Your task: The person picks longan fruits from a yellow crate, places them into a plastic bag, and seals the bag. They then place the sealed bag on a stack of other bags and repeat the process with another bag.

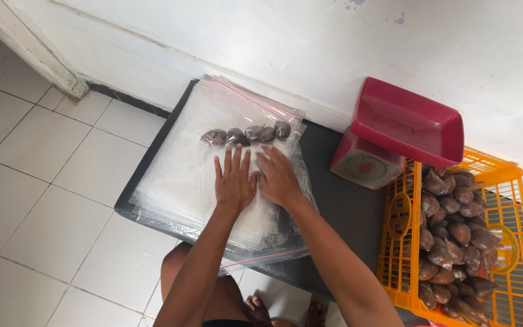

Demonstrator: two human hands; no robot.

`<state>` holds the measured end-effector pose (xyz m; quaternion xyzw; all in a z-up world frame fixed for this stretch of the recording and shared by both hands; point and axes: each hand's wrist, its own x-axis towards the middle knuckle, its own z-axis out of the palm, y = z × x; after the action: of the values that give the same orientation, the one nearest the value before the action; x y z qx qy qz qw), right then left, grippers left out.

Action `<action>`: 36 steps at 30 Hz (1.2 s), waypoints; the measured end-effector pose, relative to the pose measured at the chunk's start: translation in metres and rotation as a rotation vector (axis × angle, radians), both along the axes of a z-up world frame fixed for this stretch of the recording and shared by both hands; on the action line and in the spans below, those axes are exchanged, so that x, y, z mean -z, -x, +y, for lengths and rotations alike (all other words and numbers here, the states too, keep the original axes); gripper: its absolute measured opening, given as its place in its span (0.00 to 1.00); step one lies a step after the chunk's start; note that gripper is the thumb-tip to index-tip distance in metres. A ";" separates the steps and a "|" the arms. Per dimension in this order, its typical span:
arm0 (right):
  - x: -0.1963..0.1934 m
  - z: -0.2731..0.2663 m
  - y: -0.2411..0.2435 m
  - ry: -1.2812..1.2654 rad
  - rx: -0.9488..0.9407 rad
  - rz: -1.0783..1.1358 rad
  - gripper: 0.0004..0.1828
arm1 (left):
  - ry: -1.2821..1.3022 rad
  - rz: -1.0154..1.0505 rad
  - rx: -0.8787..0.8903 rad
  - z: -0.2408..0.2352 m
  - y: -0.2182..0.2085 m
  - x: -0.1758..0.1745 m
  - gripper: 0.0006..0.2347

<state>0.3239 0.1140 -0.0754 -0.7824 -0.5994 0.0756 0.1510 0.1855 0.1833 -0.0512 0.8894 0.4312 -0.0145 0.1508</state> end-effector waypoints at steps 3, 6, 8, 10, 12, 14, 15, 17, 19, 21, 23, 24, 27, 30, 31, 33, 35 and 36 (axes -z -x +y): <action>0.019 -0.017 0.002 0.030 -0.075 0.060 0.29 | 0.079 0.094 0.000 0.002 0.017 0.016 0.28; 0.005 -0.017 -0.017 0.107 0.022 0.002 0.37 | 0.056 0.152 -0.051 0.019 0.037 0.010 0.32; 0.004 -0.031 -0.029 0.178 0.111 -0.055 0.39 | 0.058 0.176 -0.102 0.017 0.054 0.004 0.32; 0.018 -0.036 -0.037 0.148 0.152 -0.071 0.40 | 0.002 0.183 -0.126 0.019 0.053 0.029 0.34; 0.019 -0.047 -0.029 0.123 0.194 -0.088 0.40 | -0.049 0.188 -0.149 0.001 0.053 0.041 0.35; 0.009 -0.053 -0.011 -0.068 0.070 -0.144 0.36 | -0.335 0.104 -0.125 -0.026 0.045 0.039 0.34; 0.004 -0.062 0.007 -0.065 0.069 -0.141 0.36 | -0.332 0.107 -0.125 -0.045 0.045 0.030 0.34; -0.003 -0.084 0.044 -0.054 -0.094 -0.008 0.34 | -0.025 0.040 0.067 -0.086 0.046 0.014 0.31; 0.017 -0.107 0.045 0.025 -0.076 -0.043 0.36 | 0.016 0.066 0.091 -0.100 0.057 0.019 0.32; 0.026 -0.125 0.038 0.105 -0.051 -0.078 0.38 | 0.059 0.092 0.122 -0.104 0.064 0.021 0.32; 0.024 -0.136 0.022 0.145 0.067 -0.116 0.39 | 0.069 0.084 0.136 -0.100 0.066 0.020 0.31; 0.028 -0.144 0.019 0.143 0.068 -0.117 0.39 | 0.067 0.084 0.137 -0.103 0.069 0.018 0.31; 0.034 -0.154 0.001 0.131 0.143 -0.111 0.38 | 0.059 0.107 0.133 -0.101 0.066 0.015 0.31; 0.043 -0.171 0.002 -0.036 0.224 -0.081 0.35 | 0.020 0.045 0.133 -0.107 0.070 0.025 0.30; 0.044 -0.176 0.003 -0.184 0.220 -0.094 0.30 | 0.007 0.057 0.129 -0.107 0.069 0.026 0.31; 0.046 -0.188 0.009 -0.340 0.205 -0.109 0.24 | -0.012 0.065 0.114 -0.108 0.067 0.029 0.31; 0.047 -0.203 0.017 -0.416 0.082 -0.123 0.28 | 0.001 0.093 0.113 -0.109 0.066 0.035 0.32; 0.040 -0.211 0.023 -0.420 0.072 -0.123 0.28 | -0.001 0.091 0.103 -0.111 0.066 0.038 0.32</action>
<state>0.3009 -0.0967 -0.1155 -0.7579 -0.5817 -0.1041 0.2763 0.1194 0.0728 -0.0892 0.9089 0.3915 -0.0622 0.1295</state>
